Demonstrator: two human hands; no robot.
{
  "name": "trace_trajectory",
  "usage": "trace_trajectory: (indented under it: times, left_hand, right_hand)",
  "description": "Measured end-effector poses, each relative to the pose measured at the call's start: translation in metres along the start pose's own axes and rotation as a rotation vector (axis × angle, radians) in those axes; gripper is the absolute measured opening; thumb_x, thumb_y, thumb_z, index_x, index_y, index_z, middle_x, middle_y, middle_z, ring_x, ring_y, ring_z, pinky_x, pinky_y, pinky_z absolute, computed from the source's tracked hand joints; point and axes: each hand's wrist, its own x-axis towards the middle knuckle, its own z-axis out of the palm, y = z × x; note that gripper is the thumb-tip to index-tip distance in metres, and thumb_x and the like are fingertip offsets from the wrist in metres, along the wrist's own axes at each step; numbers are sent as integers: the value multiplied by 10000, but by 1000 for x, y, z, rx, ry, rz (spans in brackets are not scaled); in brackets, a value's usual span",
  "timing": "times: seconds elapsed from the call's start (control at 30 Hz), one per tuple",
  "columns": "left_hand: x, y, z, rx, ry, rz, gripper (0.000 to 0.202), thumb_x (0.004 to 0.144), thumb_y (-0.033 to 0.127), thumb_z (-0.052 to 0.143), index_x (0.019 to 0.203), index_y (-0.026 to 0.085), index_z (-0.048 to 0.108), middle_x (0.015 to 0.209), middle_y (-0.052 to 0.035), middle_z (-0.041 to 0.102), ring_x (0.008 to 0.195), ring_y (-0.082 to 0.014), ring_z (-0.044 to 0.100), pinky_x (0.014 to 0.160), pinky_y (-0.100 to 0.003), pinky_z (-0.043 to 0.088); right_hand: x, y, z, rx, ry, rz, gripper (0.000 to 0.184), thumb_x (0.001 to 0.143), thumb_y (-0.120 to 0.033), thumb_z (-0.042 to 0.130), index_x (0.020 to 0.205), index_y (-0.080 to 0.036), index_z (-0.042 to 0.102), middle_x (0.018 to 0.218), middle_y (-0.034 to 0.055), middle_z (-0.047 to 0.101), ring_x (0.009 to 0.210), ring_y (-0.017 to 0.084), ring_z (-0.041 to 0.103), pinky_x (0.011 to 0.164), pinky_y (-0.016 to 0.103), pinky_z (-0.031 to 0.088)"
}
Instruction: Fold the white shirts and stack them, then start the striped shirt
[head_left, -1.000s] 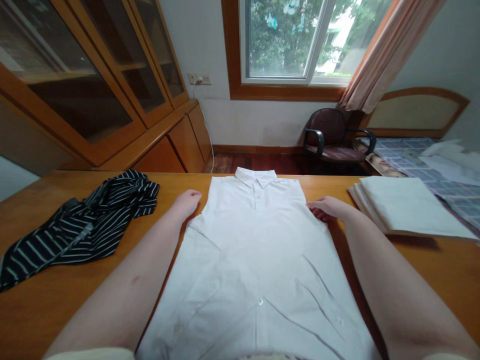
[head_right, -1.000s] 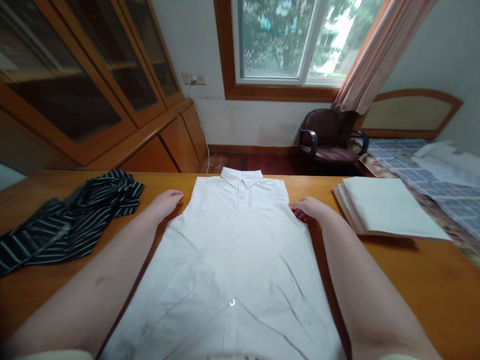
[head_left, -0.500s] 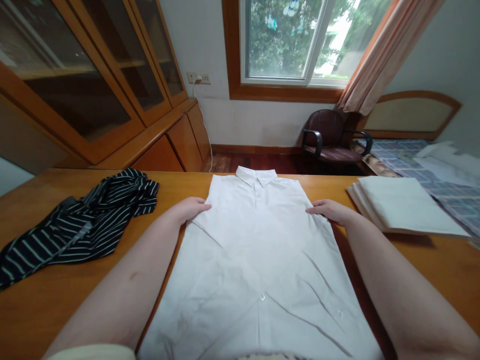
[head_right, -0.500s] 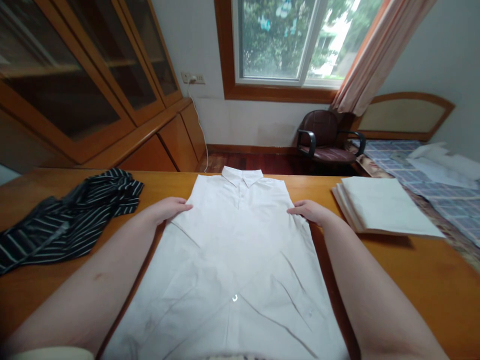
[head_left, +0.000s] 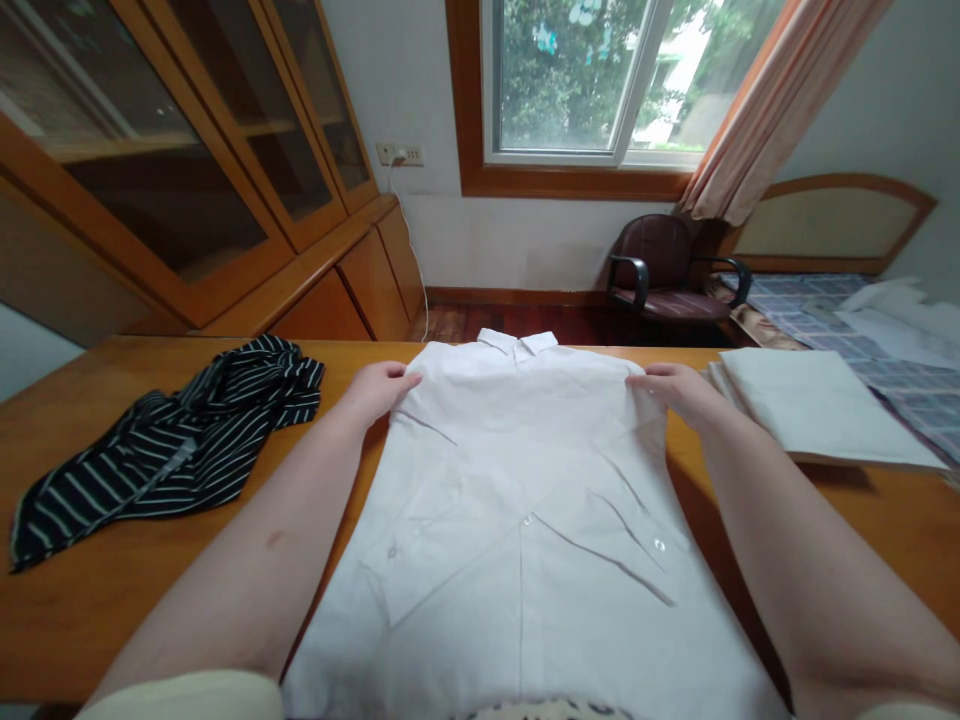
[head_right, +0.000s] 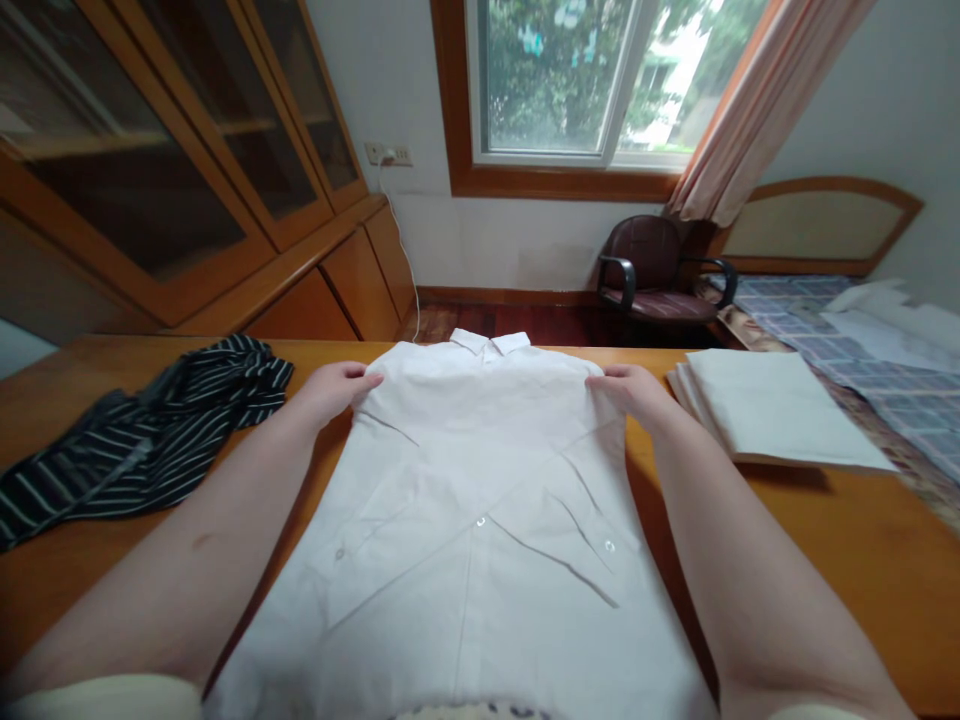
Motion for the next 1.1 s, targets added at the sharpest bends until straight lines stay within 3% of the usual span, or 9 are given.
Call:
trace_trajectory:
  times: [0.13, 0.3, 0.47, 0.63, 0.77, 0.87, 0.97, 1.1]
  left_hand:
    - [-20, 5, -15, 73, -2, 23, 320, 573, 479, 721, 739, 205, 727, 789, -23, 726, 781, -230, 636, 629, -257, 429]
    - [-40, -3, -23, 16, -222, -65, 351, 552, 525, 730, 671, 196, 694, 583, -11, 644, 599, -192, 601, 496, -249, 381]
    - [-62, -22, -9, -187, -386, -267, 398, 476, 483, 780, 691, 180, 637, 726, -39, 681, 671, -197, 654, 495, -229, 414]
    - [-67, -37, 4, -188, -455, -264, 381, 495, 458, 767, 750, 194, 670, 793, -36, 694, 738, -185, 655, 551, -222, 427]
    - [-56, -40, 5, -176, -417, -176, 350, 522, 479, 748, 703, 189, 675, 694, -21, 670, 698, -184, 622, 563, -237, 420]
    - [-44, -42, 9, -177, -365, -127, 365, 548, 500, 726, 729, 185, 685, 671, -8, 660, 652, -175, 599, 573, -245, 417]
    - [-35, -45, 18, -162, -264, -86, 380, 582, 507, 699, 785, 186, 697, 725, -20, 680, 683, -194, 609, 596, -260, 431]
    - [-34, -50, 23, -114, -167, -27, 387, 653, 510, 644, 865, 191, 698, 865, -43, 706, 810, -233, 628, 652, -278, 450]
  right_hand:
    - [-17, 1, -12, -144, 1, -11, 308, 618, -468, 708, 551, -195, 582, 479, -12, 472, 463, 103, 388, 442, 261, 246]
    - [-32, 14, -19, -126, -153, 72, 331, 629, -498, 712, 575, -194, 595, 433, -28, 440, 411, 85, 340, 420, 267, 211]
    - [-48, 35, -9, -63, -353, 185, 314, 607, -463, 736, 631, -177, 607, 531, 17, 585, 478, 117, 499, 454, 239, 336]
    - [-48, 61, 5, 14, -405, 234, 291, 586, -424, 748, 652, -178, 608, 605, 17, 617, 564, 136, 558, 535, 243, 425]
    - [-36, 61, 10, 27, -332, 149, 262, 625, -415, 716, 661, -174, 622, 646, 19, 625, 610, 143, 560, 593, 251, 440]
    - [-26, 50, 16, -132, -162, 15, 248, 671, -422, 665, 668, -176, 636, 642, 9, 613, 626, 150, 540, 595, 252, 399]
    - [-17, 40, 24, -268, 35, -62, 257, 704, -433, 621, 725, -180, 656, 673, 8, 620, 680, 174, 552, 612, 259, 379]
    - [-11, 45, 32, -210, 98, -124, 294, 728, -442, 583, 803, -169, 663, 767, 25, 638, 750, 189, 574, 678, 271, 406]
